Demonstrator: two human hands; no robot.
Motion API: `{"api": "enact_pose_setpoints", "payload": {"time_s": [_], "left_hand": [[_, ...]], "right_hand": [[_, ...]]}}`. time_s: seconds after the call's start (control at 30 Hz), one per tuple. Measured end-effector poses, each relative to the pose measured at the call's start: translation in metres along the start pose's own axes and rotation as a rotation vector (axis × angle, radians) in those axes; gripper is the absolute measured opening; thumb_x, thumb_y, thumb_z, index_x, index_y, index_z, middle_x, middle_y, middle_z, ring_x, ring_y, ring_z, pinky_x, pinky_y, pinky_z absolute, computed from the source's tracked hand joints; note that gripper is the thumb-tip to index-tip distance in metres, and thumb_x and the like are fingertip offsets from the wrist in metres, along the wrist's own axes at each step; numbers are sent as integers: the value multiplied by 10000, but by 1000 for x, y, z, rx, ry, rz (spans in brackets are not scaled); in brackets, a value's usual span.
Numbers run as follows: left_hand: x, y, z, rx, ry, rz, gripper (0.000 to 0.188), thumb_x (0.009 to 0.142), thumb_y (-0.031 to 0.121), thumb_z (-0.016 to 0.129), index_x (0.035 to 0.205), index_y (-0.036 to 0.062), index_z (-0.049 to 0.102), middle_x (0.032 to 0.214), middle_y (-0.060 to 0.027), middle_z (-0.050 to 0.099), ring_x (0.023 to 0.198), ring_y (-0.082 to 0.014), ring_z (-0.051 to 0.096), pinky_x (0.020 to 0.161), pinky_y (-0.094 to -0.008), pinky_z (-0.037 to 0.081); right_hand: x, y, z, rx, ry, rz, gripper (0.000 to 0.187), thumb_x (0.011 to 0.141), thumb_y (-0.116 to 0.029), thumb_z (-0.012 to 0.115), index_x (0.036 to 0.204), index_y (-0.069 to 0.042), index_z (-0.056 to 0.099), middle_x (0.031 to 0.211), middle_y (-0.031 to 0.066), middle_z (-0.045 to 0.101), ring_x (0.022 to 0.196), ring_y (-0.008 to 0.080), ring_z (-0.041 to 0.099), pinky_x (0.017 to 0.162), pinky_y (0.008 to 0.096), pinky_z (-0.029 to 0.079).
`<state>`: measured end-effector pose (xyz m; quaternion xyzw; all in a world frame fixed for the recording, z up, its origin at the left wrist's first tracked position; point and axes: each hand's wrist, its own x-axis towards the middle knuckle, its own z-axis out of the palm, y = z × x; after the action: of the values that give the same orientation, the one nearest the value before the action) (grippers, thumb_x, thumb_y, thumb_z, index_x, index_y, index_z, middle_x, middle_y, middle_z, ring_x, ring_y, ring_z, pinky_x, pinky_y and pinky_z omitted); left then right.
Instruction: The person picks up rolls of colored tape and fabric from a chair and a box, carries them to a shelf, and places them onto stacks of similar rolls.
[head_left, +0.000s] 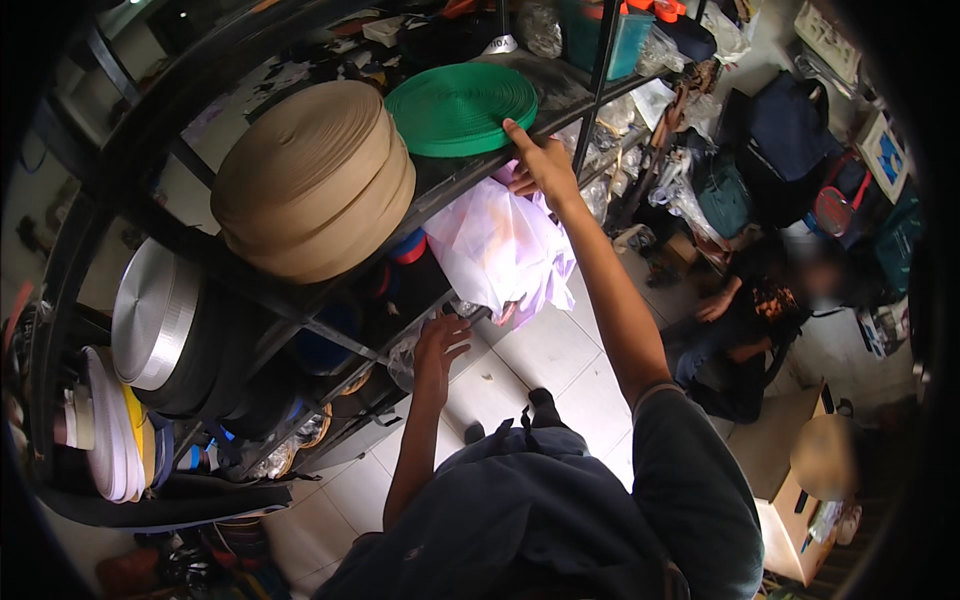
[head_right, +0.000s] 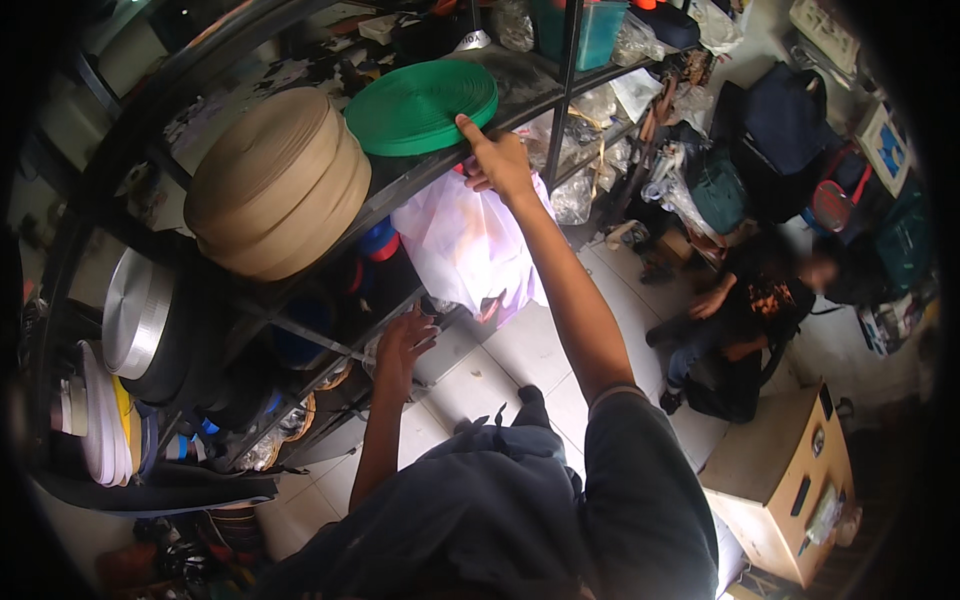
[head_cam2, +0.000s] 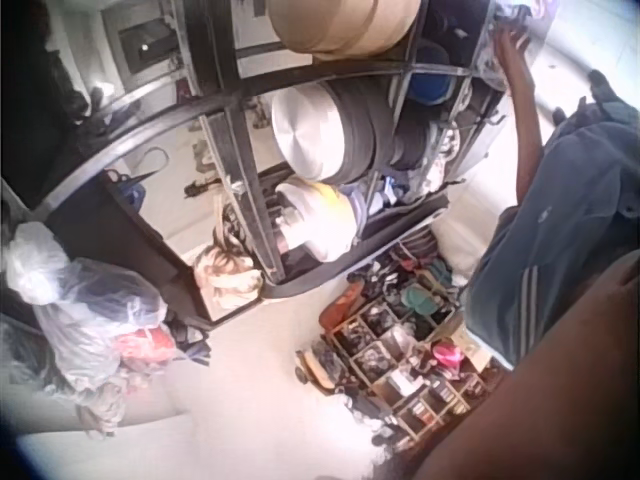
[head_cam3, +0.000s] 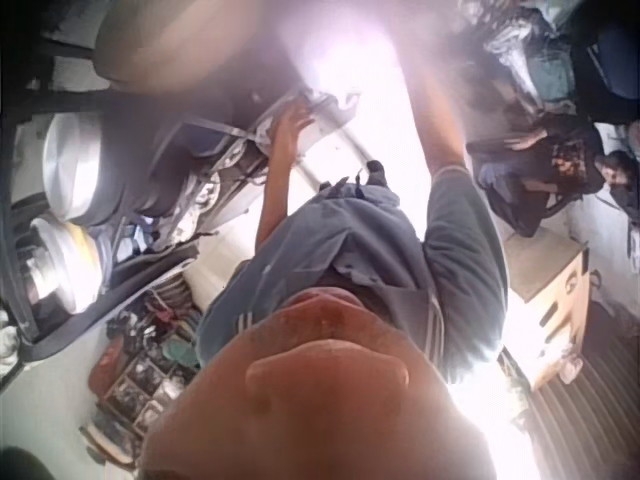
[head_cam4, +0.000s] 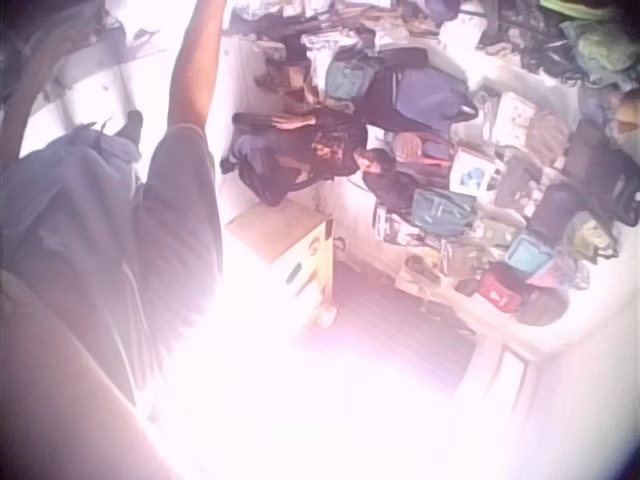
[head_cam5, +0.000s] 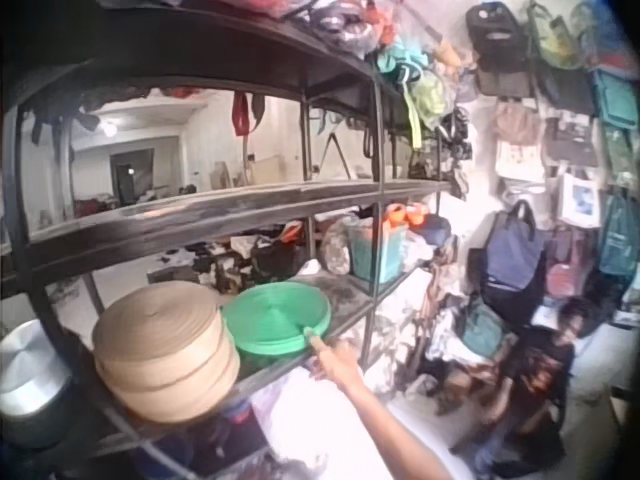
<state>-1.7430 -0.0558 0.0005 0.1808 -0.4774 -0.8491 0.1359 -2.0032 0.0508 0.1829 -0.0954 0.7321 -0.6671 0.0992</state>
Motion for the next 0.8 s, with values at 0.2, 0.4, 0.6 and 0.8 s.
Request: {"api": "enact_pose_setpoints", "payload": {"time_s": [0.2,0.4,0.6,0.8], "left_hand": [[27,37,76,373,32,263,226,935,196,542,1050,4,578,984,-131,646,862,-219,628,764,-323,503],[82,125,173,1343,421,1212,353,770,141,704,1093,63,588,1207,-158,538,1091,-321,510,925,-441,413],[132,138,197,1828,358,1104,627,736,322,726,1277,93,508,1386,-140,421,1272,-371,370,1099,-521,235],[146,132,186,1838,458,1087,533,766,271,703,1240,80,552,1305,-125,506,1217,-333,438,1017,-494,325]], "right_hand": [[42,4,-28,-353,177,-385,555,823,-529,623,692,10,648,602,189,624,556,314,644,587,403,507],[131,-14,-48,-515,100,-649,416,843,-419,622,876,-5,663,791,226,656,825,406,639,732,457,502],[184,-26,-26,-714,-277,-484,574,846,-477,593,1171,-4,602,1215,259,567,1165,387,527,1001,445,401],[176,-30,-28,-750,-328,-457,534,844,-446,595,1112,15,620,1166,268,589,1133,397,548,959,455,433]]}}
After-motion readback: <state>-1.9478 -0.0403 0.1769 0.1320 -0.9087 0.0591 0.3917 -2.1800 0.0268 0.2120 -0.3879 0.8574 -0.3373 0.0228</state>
